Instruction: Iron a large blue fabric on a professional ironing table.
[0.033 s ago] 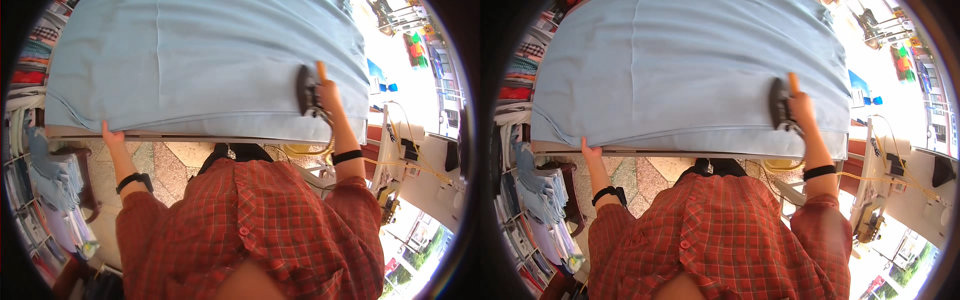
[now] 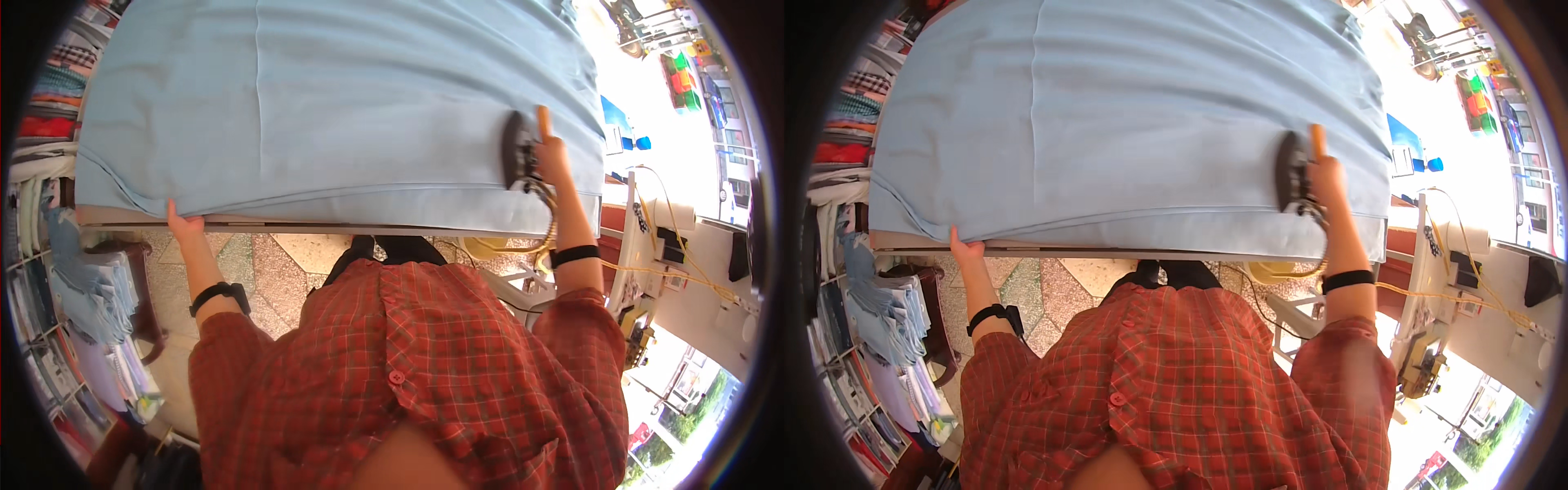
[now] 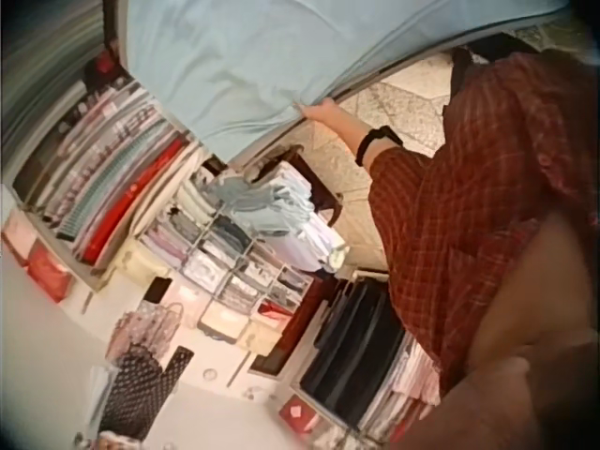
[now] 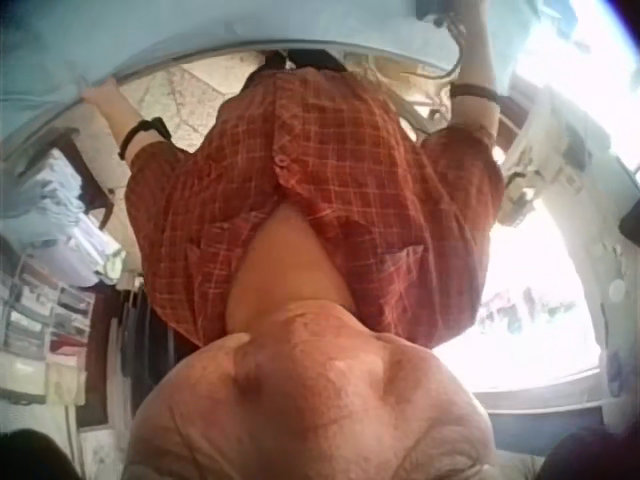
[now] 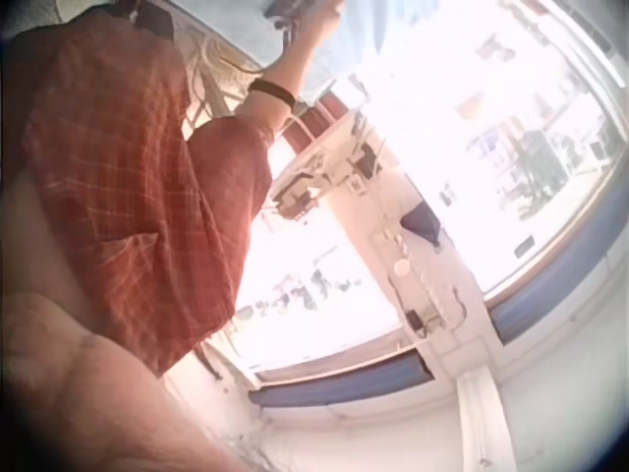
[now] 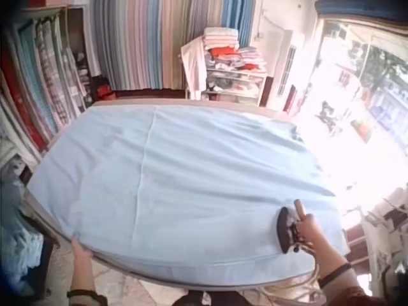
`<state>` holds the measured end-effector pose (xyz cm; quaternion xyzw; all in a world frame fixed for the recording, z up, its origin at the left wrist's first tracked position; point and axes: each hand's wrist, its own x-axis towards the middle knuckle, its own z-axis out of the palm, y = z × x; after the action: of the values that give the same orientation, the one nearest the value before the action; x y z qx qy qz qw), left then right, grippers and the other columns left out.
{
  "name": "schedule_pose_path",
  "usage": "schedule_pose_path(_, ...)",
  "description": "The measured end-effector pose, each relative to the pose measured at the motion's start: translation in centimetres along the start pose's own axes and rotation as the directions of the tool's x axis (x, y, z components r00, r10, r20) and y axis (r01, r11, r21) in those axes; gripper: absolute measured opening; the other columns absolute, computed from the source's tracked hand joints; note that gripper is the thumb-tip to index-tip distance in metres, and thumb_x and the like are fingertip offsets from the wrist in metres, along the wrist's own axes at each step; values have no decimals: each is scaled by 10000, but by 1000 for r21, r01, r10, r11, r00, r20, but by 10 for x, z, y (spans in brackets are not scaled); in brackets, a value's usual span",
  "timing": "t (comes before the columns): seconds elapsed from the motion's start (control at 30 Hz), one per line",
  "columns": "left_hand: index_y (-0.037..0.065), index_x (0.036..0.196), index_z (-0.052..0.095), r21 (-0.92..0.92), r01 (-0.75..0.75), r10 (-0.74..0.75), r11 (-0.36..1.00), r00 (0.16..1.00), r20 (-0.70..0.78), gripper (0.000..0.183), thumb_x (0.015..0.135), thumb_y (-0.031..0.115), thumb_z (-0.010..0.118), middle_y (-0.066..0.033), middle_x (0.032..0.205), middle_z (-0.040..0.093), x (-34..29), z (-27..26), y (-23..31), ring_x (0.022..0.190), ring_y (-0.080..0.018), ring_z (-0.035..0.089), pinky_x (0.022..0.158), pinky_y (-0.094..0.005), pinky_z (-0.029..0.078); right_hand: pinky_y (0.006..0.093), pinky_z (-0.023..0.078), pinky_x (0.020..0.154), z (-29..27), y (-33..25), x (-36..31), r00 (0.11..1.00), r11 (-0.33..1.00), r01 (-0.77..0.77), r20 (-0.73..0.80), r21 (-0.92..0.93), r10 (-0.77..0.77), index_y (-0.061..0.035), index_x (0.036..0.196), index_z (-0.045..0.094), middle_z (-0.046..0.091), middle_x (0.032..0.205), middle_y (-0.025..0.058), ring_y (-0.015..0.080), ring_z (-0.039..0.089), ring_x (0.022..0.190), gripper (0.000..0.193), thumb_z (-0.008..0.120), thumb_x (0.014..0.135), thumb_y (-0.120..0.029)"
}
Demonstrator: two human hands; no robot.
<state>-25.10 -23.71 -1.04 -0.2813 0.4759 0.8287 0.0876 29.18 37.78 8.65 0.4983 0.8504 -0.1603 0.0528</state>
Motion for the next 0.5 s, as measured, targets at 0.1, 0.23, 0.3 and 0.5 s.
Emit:
schedule_pose_path(0.1,81,1248,551,-4,-58,59,998,998,25,458,869,328,620,-60,1275,574,-2,-26,14,1178,-272,530,1011,-464,411,366,412,376,-6,66,19,860,790,-450,-35,416,509,73,728,563,513,550,92,200,531,439,193,538,773,-113)
schedule_pose_path(0.23,84,1278,529,19,-41,41,999,999,6,495,877,364,602,-71,1312,547,-17,11,8,1209,-282,504,1039,-486,378,344,379,352,-25,66,-9,912,854,-390,17,343,409,33,777,544,479,503,64,178,494,383,144,534,786,-110)
schedule_pose_path(0.3,92,1306,509,3,48,-48,999,999,10,520,878,376,594,-76,1323,542,-30,22,9,1219,-294,497,1043,-497,374,342,396,373,-22,25,-29,970,914,-232,13,334,241,28,812,558,497,518,63,178,493,383,152,550,792,-123)
schedule_pose_path(0.5,46,1318,479,-30,193,-175,981,939,296,545,874,335,607,-112,1300,555,-11,0,27,1184,-306,529,1017,-499,413,471,478,731,12,-151,-69,967,980,188,161,66,-197,-9,979,601,642,826,223,393,620,821,273,588,753,-163)
